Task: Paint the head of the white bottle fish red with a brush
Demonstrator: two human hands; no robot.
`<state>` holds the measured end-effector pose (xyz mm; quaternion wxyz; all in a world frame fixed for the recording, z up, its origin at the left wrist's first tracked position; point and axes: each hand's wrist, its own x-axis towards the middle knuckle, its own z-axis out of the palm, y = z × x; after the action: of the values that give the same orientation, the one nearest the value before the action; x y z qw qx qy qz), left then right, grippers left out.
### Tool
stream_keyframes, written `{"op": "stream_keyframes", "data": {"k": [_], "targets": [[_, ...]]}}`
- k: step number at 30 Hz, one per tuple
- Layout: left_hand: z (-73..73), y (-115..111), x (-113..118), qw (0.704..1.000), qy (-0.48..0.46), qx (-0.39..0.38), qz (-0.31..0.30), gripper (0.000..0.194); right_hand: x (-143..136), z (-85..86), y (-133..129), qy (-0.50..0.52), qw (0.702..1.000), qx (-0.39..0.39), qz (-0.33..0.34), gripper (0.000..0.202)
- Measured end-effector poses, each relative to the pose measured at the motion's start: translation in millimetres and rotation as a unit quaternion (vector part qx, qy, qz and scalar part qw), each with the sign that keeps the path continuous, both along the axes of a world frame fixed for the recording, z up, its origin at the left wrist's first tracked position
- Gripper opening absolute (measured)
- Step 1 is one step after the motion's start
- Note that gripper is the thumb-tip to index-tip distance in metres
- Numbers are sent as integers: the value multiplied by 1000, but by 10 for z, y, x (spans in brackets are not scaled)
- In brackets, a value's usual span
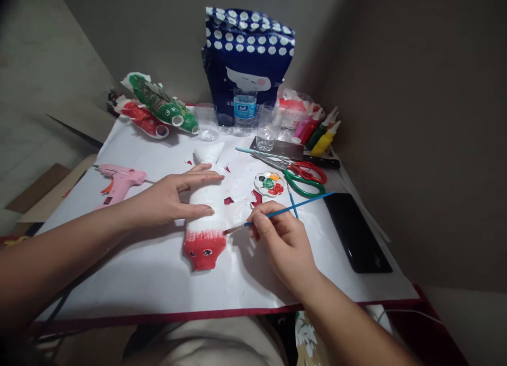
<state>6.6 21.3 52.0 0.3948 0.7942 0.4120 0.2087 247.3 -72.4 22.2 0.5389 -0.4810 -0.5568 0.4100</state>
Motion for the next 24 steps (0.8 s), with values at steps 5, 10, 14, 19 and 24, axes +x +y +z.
{"op": "stream_keyframes", "data": {"k": [5, 10, 14, 19, 24], "targets": [[4, 11, -4, 1000, 0, 8, -11, 71, -14, 5, -4, -14, 1000, -9, 1, 20], [-2, 16, -4, 1000, 1, 5, -6, 70, -21, 22, -13, -14, 1000, 21, 5, 18], [7, 10, -3, 1000, 0, -11, 2, 73, -26, 26, -22, -82, 996, 36, 0, 16], [25, 4, -4, 1000, 2, -19, 1, 73, -31, 32, -39, -61, 996, 65, 3, 17], [31, 3, -3, 1000, 0, -20, -7, 71, -14, -10, -79, -123, 984, 126, -15, 20]]}}
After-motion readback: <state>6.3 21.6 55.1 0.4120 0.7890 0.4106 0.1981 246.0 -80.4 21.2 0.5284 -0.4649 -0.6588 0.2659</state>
